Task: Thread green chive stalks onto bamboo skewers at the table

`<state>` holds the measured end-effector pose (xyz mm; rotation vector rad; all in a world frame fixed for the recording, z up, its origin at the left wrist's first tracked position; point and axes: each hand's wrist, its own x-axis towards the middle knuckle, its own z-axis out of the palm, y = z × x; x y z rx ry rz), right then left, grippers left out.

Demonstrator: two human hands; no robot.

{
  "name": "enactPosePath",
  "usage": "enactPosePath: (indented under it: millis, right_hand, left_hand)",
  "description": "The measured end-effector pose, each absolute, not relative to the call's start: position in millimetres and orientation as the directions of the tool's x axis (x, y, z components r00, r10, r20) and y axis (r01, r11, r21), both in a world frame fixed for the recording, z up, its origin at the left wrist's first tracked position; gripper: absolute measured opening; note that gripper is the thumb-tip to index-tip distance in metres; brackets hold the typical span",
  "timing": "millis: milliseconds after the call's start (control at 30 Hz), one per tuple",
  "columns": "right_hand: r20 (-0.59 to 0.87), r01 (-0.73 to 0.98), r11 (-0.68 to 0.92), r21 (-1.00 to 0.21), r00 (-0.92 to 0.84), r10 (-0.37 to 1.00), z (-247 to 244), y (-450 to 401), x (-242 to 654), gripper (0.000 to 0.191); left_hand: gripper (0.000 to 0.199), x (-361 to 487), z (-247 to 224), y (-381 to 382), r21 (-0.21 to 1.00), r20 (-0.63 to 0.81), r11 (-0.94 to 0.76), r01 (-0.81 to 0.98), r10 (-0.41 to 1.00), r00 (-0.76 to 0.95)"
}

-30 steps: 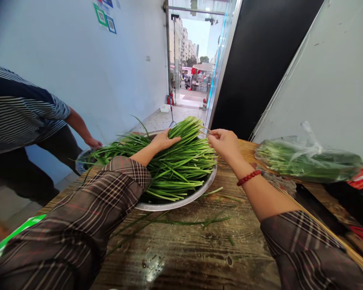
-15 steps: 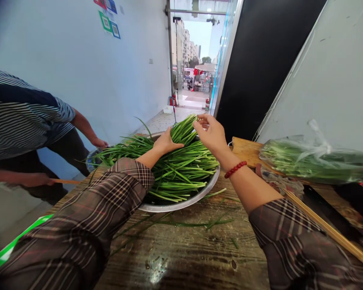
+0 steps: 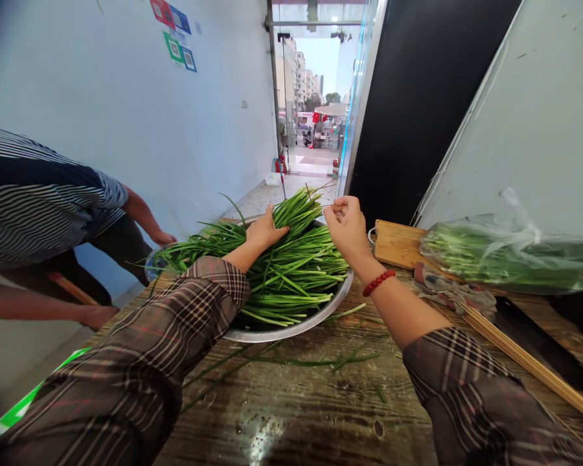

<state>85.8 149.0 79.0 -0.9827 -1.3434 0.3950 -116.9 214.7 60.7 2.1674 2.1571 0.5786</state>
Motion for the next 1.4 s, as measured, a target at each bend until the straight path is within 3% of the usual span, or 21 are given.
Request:
enactPosePath:
  millis: [100, 200, 267, 367, 433, 467, 900, 1067, 1233, 1400]
  right_hand:
    - [0.605, 0.341, 0.513, -0.788, 0.272, 0.748, 71, 140, 90, 0.031]
    - [0.615, 0.541, 0.448, -0.712, 0.172, 0.770, 68, 129, 94, 0.024]
    - [0.583, 0.731, 0.426, -0.533, -0.048, 0.811, 71, 128, 93, 0.018]
    - [0.408, 0.878, 0.450, -0.163, -0.355, 0.841, 78, 138, 83, 0.030]
    - [0.258, 0.905, 0.425, 0.020, -0.415, 0.872, 81, 151, 72, 0.040]
    - [0.215, 0.908, 0.416, 0.054, -0.418, 0.883, 81, 158, 67, 0.043]
    - [-0.106, 0.929, 0.359, 0.090, -0.349, 0.931, 72, 168, 40, 0.083]
    - [-0.033, 0.907, 0.417, 0.059, -0.416, 0.909, 75, 115, 43, 0.089]
    - [0.057, 0.872, 0.466, 0.148, -0.478, 0.877, 70, 75, 43, 0.091]
    - [0.076, 0.869, 0.458, 0.188, -0.478, 0.875, 60, 80, 46, 0.079]
  left_hand:
    - [0.094, -119, 61, 216, 0.299, 0.238, -0.041, 0.953, 0.971, -0.033]
    - [0.094, -119, 62, 216, 0.306, 0.234, -0.045, 0.951, 0.972, -0.029]
    - [0.094, -118, 62, 215, 0.307, 0.230, -0.046, 0.951, 0.973, -0.027]
    - [0.093, -118, 63, 213, 0.308, 0.238, -0.052, 0.950, 0.971, -0.024]
    - [0.093, -118, 63, 213, 0.308, 0.246, -0.052, 0.950, 0.969, -0.027]
    - [0.093, -118, 63, 212, 0.307, 0.248, -0.051, 0.950, 0.968, -0.028]
    - [0.083, -121, 63, 213, 0.307, 0.273, -0.023, 0.951, 0.960, -0.065]
    - [0.080, -117, 64, 215, 0.328, 0.281, -0.016, 0.944, 0.956, -0.081]
    - [0.079, -111, 66, 215, 0.306, 0.297, -0.039, 0.951, 0.953, -0.056]
    - [0.080, -101, 58, 200, 0.167, 0.311, -0.179, 0.970, 0.943, 0.121]
